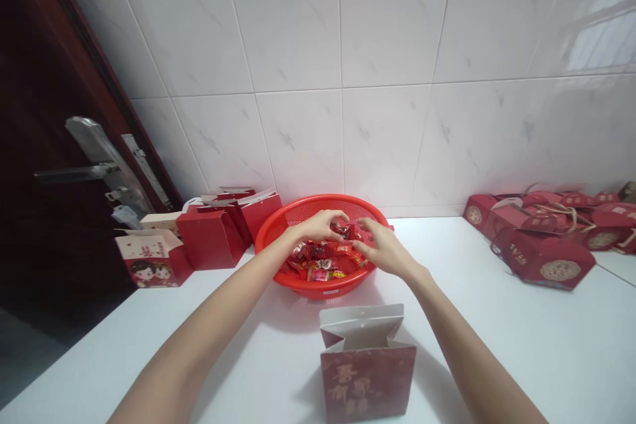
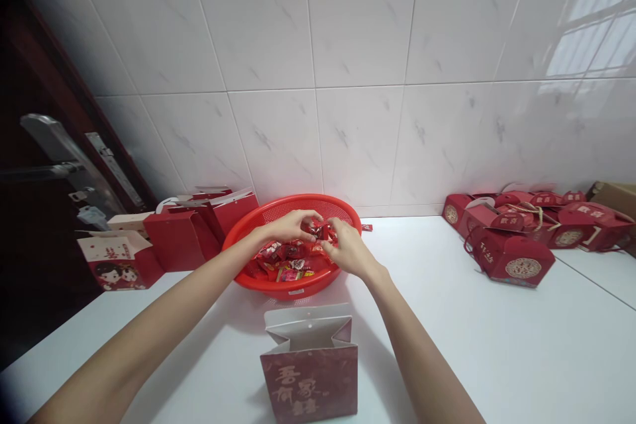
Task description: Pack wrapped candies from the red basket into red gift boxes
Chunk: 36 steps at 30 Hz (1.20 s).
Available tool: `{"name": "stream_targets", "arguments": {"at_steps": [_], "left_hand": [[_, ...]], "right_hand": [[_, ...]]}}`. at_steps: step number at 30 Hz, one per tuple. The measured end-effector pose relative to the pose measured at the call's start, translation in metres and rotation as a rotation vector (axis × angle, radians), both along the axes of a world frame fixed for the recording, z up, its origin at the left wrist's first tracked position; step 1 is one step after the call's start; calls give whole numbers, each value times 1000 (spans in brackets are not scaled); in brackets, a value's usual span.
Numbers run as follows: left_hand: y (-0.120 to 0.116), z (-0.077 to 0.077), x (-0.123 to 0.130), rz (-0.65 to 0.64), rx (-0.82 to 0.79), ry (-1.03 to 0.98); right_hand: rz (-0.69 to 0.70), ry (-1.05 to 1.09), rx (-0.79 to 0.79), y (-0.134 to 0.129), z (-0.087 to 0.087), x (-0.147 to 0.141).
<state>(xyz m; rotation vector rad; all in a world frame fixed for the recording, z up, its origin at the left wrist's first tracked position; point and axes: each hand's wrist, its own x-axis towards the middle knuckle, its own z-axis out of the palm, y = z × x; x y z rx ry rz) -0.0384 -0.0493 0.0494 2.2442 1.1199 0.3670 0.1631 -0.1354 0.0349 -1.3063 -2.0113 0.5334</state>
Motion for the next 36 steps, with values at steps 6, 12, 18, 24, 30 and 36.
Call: {"name": "stream_targets", "arguments": {"at_steps": [6,12,18,24,30,36], "left_hand": [[-13,9,6,-101,-209,-319],[-10,6,4,17,-96,-123],[-23,5,6,25,-44,541],[-46,-10,25,-113,-62,701],[-42,-28,28,-121,-86,582],[-22,-24,13,-41,-131,288]], "right_hand": [[-95,52,55,5,-6,-8],[-124,-71,55,7,-10,-11],[-132,-121,81,6,-14,-13],[-127,-186,74,6,-14,-13],[-124,-174,80,6,-14,-12],[-113,-169,102,5,-14,-12]]}}
